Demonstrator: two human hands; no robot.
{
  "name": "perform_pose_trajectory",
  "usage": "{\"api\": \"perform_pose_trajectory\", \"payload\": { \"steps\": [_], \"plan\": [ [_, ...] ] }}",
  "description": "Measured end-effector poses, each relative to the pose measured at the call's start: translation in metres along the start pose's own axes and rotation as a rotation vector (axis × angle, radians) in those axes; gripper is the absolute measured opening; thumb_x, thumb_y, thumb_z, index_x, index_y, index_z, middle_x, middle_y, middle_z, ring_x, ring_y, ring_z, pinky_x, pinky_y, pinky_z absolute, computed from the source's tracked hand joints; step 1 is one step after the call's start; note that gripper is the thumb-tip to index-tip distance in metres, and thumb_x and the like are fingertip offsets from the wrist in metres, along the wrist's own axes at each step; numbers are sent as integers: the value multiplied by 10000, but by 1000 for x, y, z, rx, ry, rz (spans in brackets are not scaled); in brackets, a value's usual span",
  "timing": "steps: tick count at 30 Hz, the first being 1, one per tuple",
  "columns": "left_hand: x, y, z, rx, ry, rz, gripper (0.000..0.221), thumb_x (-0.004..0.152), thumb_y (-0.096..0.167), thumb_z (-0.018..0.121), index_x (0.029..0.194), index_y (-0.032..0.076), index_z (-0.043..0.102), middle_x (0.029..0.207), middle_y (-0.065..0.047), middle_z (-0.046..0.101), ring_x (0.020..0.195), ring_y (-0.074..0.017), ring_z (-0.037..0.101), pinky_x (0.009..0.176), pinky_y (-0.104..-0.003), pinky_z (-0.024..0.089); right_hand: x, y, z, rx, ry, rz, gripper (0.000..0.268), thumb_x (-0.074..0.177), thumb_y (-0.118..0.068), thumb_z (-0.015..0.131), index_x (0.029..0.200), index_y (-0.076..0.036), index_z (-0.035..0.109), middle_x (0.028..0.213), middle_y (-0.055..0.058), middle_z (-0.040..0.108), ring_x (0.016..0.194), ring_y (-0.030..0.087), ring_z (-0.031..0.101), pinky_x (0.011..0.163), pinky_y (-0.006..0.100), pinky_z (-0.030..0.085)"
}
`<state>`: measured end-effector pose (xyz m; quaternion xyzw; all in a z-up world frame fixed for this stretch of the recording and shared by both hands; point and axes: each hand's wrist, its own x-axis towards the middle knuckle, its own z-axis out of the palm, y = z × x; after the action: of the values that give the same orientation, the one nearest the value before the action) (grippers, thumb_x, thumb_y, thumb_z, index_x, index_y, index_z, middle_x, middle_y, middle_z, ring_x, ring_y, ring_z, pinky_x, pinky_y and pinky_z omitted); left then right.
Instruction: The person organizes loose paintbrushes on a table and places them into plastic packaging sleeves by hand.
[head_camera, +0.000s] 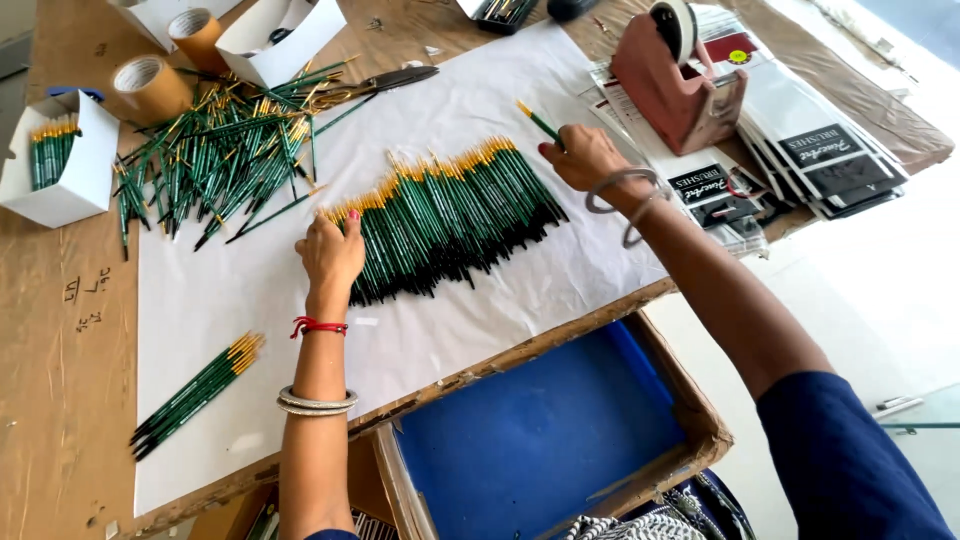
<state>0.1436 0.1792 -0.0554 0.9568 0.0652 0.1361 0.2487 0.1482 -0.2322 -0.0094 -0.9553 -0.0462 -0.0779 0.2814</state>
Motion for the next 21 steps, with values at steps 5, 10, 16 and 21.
{"api": "perform_pose_trajectory", "payload": {
  "steps": [5,10,16,21],
  "plan": [
    [-20,25,14,11,-19,54,682,1059,487,478,1316,-142,527,1320,-335,599,1205,-476,547,1094,-517,363,28,-16,51,-91,-2,68,697,939,-613,680,980,82,648,999,349,665,999,464,669,861,492,539],
    [-32,21,9,60,171,157,661,1041,462,509,1344,-126,525,1312,-331,593,1152,-508,533,982,-535,395,42,-24,68,-101,-77,136,507,934,-474,659,943,32,692,1006,271,710,996,434,684,876,498,539],
    [-30,20,-13,53,67,43,556,1052,460,490,1332,-12,580,1282,-236,658,1163,-465,577,1017,-543,446,64,26,71,-75,-116,23,470,968,-418,643,939,50,686,973,288,692,956,421,685,878,503,522],
    [-30,21,-7,85,144,53,551,1022,448,523,1315,-16,581,1283,-224,659,1129,-452,593,964,-561,458,-51,-68,-38,558,-217,4,232,1059,-209,508,1069,23,494,956,174,688,761,251,699,649,367,575]
  ]
}}
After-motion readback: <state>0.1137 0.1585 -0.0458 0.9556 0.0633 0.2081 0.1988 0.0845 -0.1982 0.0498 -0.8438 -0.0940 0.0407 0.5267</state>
